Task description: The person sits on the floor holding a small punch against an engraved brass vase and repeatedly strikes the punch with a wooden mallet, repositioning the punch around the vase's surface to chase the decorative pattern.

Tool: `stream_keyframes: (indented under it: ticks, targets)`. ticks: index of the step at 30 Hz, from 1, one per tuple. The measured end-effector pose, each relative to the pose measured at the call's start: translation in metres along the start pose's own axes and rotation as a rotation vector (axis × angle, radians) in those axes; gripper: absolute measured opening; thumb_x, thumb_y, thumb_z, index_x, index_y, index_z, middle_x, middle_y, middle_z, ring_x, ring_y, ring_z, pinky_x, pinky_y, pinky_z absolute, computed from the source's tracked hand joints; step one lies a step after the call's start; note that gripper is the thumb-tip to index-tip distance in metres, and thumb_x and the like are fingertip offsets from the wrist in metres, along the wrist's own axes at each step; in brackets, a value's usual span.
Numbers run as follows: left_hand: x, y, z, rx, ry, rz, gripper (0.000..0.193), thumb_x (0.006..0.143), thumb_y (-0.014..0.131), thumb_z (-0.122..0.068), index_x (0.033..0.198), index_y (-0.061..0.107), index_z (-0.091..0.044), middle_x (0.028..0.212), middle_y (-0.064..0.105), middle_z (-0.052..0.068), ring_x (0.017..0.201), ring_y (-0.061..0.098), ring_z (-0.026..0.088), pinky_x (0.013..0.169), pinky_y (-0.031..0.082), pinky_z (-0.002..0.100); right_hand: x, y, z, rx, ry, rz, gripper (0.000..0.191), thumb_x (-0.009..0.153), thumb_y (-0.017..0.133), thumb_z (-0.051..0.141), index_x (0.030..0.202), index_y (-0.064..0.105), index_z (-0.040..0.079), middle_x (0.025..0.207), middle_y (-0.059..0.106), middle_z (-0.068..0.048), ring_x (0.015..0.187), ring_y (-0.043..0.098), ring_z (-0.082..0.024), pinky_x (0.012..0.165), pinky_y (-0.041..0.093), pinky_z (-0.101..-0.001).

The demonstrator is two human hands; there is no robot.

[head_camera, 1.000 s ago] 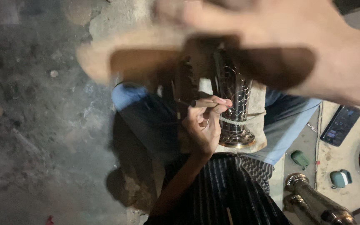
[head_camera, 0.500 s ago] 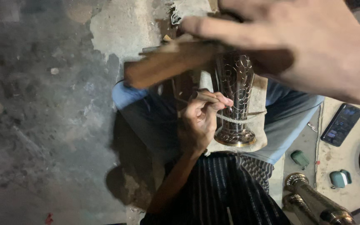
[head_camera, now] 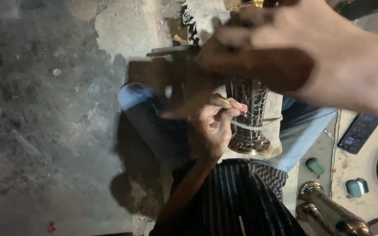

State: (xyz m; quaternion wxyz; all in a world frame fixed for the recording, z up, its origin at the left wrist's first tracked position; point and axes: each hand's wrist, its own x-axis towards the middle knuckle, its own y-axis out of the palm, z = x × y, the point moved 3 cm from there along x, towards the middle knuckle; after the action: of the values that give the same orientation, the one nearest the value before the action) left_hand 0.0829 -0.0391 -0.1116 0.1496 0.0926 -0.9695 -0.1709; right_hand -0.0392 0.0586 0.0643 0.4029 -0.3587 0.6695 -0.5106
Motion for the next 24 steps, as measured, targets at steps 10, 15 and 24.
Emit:
stream_keyframes:
  ticks: [10, 15, 24]
  targets:
    - [0.005, -0.023, 0.002, -0.143, -0.192, -0.033, 0.014, 0.103, 0.062, 0.007, 0.113, 0.055, 0.0, 0.109, 0.068, 0.014, 0.099, 0.072, 0.022, 0.098, 0.062, 0.038, -0.063, 0.052, 0.0, 0.053, 0.458, -0.234, 0.083, 0.075, 0.08, 0.006, 0.154, 0.06, 0.022, 0.103, 0.069, -0.006, 0.092, 0.067, -0.022, 0.078, 0.055, -0.0389]
    - [0.027, -0.031, -0.012, 0.02, -0.212, 0.175, 0.022, 0.098, 0.068, 0.004, 0.115, 0.055, -0.001, 0.109, 0.07, 0.011, 0.101, 0.073, 0.019, 0.095, 0.063, 0.033, -0.102, 0.13, 0.026, 0.862, 1.028, -0.835, 0.052, 0.097, 0.069, 0.0, 0.146, 0.054, 0.008, 0.115, 0.067, -0.012, 0.099, 0.065, -0.02, 0.09, 0.053, -0.0331]
    - [0.04, -0.001, -0.007, 0.271, -0.065, 0.721, 0.02, 0.104, 0.067, 0.008, 0.12, 0.064, -0.004, 0.11, 0.075, 0.008, 0.1, 0.079, 0.014, 0.088, 0.066, 0.026, -0.107, 0.232, 0.095, 1.151, 1.33, -0.892, 0.045, 0.101, 0.078, 0.009, 0.135, 0.054, -0.005, 0.12, 0.071, -0.012, 0.109, 0.066, -0.022, 0.104, 0.052, -0.035]
